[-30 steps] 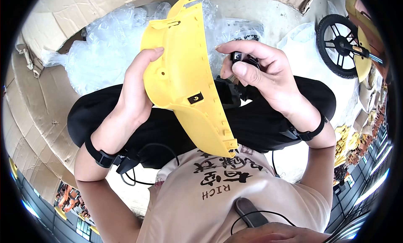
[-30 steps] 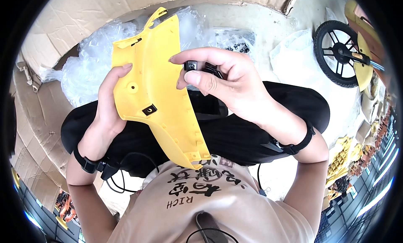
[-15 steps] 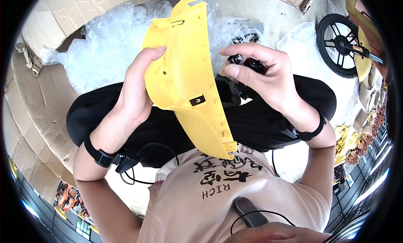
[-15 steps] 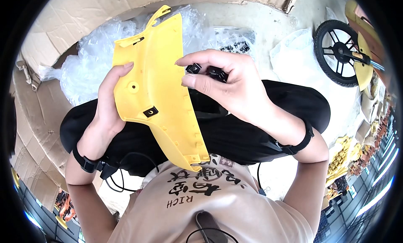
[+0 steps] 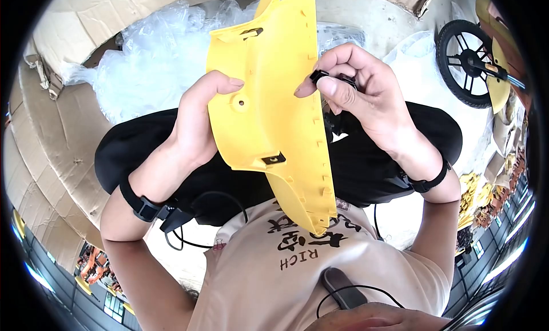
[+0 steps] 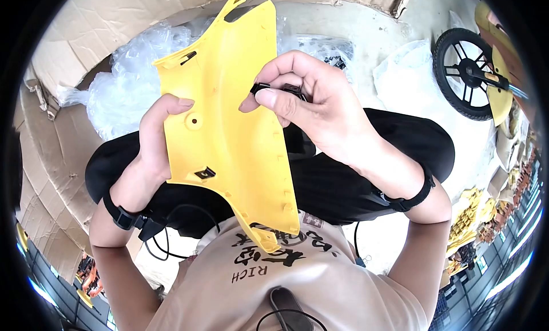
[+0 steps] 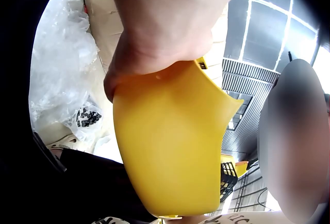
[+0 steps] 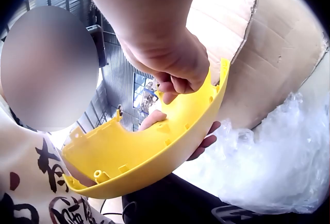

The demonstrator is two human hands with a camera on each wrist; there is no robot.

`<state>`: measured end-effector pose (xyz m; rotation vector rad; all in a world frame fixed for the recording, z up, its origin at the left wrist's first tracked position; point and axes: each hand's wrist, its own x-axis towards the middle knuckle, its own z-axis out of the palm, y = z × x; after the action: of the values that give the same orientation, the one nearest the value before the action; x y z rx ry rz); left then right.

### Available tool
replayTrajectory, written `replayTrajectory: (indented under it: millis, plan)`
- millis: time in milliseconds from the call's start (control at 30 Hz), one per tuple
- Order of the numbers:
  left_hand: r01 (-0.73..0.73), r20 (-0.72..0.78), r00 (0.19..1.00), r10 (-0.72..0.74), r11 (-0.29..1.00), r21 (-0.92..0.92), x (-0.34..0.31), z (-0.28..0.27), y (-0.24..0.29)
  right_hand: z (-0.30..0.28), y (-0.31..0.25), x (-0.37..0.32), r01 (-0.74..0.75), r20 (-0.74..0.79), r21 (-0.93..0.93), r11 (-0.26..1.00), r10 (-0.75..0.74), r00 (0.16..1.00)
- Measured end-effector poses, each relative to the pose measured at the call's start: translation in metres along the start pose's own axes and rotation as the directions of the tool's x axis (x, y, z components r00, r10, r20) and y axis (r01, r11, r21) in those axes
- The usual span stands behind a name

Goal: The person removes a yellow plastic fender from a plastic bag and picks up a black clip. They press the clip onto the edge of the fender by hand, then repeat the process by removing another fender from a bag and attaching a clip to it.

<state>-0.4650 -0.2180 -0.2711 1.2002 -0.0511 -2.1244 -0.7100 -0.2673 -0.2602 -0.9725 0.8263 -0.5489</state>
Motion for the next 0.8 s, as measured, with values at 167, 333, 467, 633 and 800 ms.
replayTrajectory:
  millis: [167,333,467,633,800]
  plan:
    - [0.006,0.122,0.993,-0.007,1.0,0.012,-0.001,0.001,-0.001,0.006,-0.003,-0.001,0.085,0.036,-0.147,0.985,-0.081,0.996]
    - [0.009,0.155,0.988,-0.009,1.0,-0.002,-0.005,-0.001,0.002,0.009,-0.004,-0.002,0.125,0.047,-0.196,0.973,-0.118,0.992]
    - [-0.001,0.156,0.988,-0.003,1.0,0.029,-0.006,0.0,0.003,0.011,-0.006,-0.003,0.123,0.016,-0.211,0.97,-0.122,0.992]
    - [-0.003,0.194,0.981,-0.001,1.0,0.02,-0.003,-0.002,0.0,0.015,-0.01,-0.006,0.166,0.045,-0.394,0.904,-0.162,0.986]
    - [-0.007,0.214,0.977,0.002,1.0,0.025,-0.002,-0.004,-0.001,0.017,-0.01,-0.006,0.132,-0.011,-0.416,0.899,-0.15,0.989]
